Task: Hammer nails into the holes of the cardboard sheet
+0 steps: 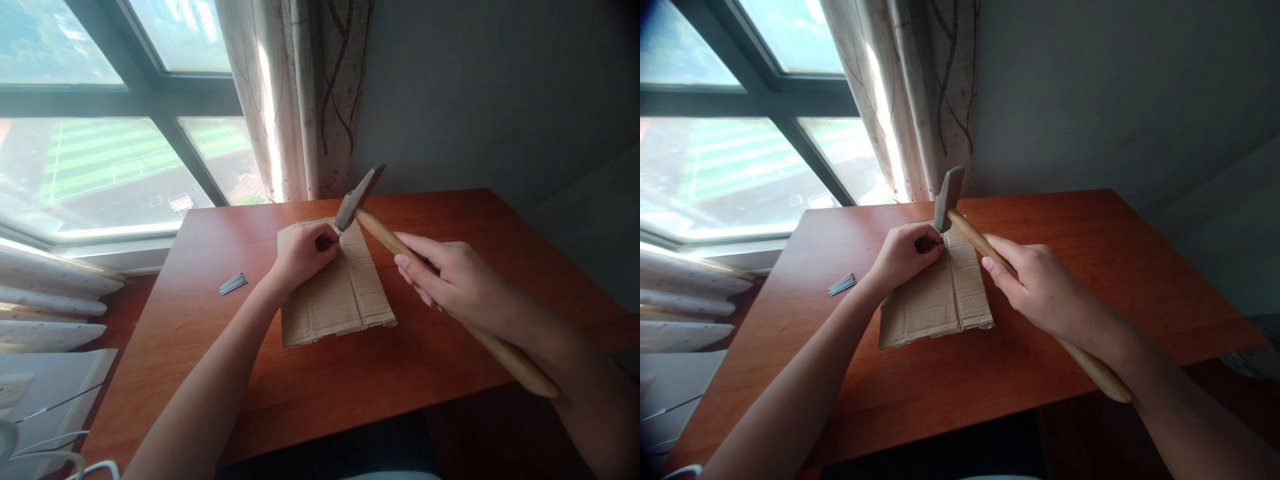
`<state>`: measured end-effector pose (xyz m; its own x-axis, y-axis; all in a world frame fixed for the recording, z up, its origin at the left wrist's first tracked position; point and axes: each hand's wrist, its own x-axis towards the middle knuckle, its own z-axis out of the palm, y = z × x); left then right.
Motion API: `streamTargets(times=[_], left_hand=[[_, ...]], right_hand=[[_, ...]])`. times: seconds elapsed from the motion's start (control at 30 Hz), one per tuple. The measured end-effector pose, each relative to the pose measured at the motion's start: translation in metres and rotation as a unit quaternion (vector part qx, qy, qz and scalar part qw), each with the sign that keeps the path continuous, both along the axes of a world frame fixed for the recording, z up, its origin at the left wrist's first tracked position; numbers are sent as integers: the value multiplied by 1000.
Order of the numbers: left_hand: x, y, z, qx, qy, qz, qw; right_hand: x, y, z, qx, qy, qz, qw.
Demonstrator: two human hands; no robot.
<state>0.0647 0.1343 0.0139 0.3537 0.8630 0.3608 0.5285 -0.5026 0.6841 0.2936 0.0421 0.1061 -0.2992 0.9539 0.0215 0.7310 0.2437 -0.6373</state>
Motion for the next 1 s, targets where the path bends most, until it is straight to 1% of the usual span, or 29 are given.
streamTargets(times=[0.13, 0.3, 0.4, 0.5, 0.6, 0.7, 0.77, 0.83, 1.0], left_hand=[[0, -1, 1, 1, 0, 1, 1000], [-1, 0, 4, 5, 21, 2, 1000], [-2, 0, 7, 7, 32, -14, 999], [-7, -2, 12, 12, 53, -24, 998], [-13, -7, 20, 28, 96, -4, 995], [-19, -16, 23, 58, 170, 25, 983], [-20, -23, 22, 78, 212, 37, 974], [-20, -30, 19, 86, 234, 44, 967], [-18, -38, 12, 77, 245, 58, 965]], right_hand=[[2, -2, 2, 5, 6, -6, 1000], [2, -1, -2, 3, 3, -9, 1000], [4, -1, -5, 1, 9, -15, 1000], [7, -3, -6, -6, 19, -15, 1000], [9, -4, -6, -12, 24, -15, 1000], [9, -4, -6, -14, 22, -15, 1000], [9, -4, -6, -12, 18, -15, 1000], [7, -3, -5, -7, 12, -16, 1000], [4, -4, -1, 4, 2, -15, 1000]])
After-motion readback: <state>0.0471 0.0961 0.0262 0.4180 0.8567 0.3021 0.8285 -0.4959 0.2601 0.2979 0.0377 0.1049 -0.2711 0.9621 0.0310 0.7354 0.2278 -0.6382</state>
